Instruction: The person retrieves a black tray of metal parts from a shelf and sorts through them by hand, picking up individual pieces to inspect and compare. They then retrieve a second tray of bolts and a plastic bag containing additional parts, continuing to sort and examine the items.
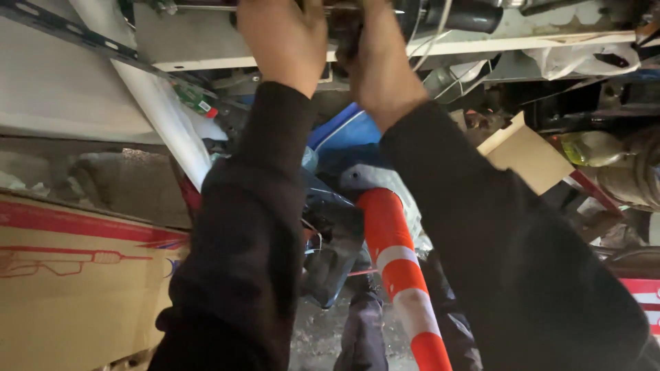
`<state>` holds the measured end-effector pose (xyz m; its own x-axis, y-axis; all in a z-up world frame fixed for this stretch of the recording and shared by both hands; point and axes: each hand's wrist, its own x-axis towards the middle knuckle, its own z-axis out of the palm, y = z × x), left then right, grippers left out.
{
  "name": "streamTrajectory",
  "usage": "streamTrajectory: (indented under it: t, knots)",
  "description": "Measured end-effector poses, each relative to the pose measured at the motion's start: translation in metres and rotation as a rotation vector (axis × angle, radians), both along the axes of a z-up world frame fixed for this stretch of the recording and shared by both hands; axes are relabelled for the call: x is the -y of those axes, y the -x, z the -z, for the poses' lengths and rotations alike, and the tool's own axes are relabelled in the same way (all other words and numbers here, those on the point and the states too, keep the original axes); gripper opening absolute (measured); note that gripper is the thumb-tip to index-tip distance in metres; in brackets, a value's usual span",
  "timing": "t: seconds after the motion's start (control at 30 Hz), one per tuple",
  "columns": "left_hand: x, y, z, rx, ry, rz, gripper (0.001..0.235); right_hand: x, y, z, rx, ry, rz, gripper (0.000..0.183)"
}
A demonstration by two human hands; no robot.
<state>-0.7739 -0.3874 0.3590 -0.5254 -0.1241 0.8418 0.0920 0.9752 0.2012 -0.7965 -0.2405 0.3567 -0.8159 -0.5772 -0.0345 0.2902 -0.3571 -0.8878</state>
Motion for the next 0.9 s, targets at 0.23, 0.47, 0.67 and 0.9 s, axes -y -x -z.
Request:
streamTrajectory:
  t: [0.23, 0.47, 0.67, 0.9]
  knots:
    - [-0.023, -0.034, -0.033, 0.143, -0.308, 0.062, 0.021, 0.012, 0.028, 0.011, 0.107, 0.428, -0.011, 0.048]
    - [-0.042, -0.086, -0.039, 0.258, -0.464, 0.072, 0.020, 0.004, -0.021, 0.004, 0.287, 0.554, 0.032, 0.047]
    - [-0.063, -0.159, -0.030, 0.277, -0.463, 0.064, 0.016, -0.015, -0.090, 0.027, 0.379, 0.590, 0.031, 0.050]
    - [-0.095, -0.249, -0.009, 0.372, -0.508, -0.050, 0.014, -0.039, -0.171, 0.019, 0.520, 0.443, 0.000, 0.064]
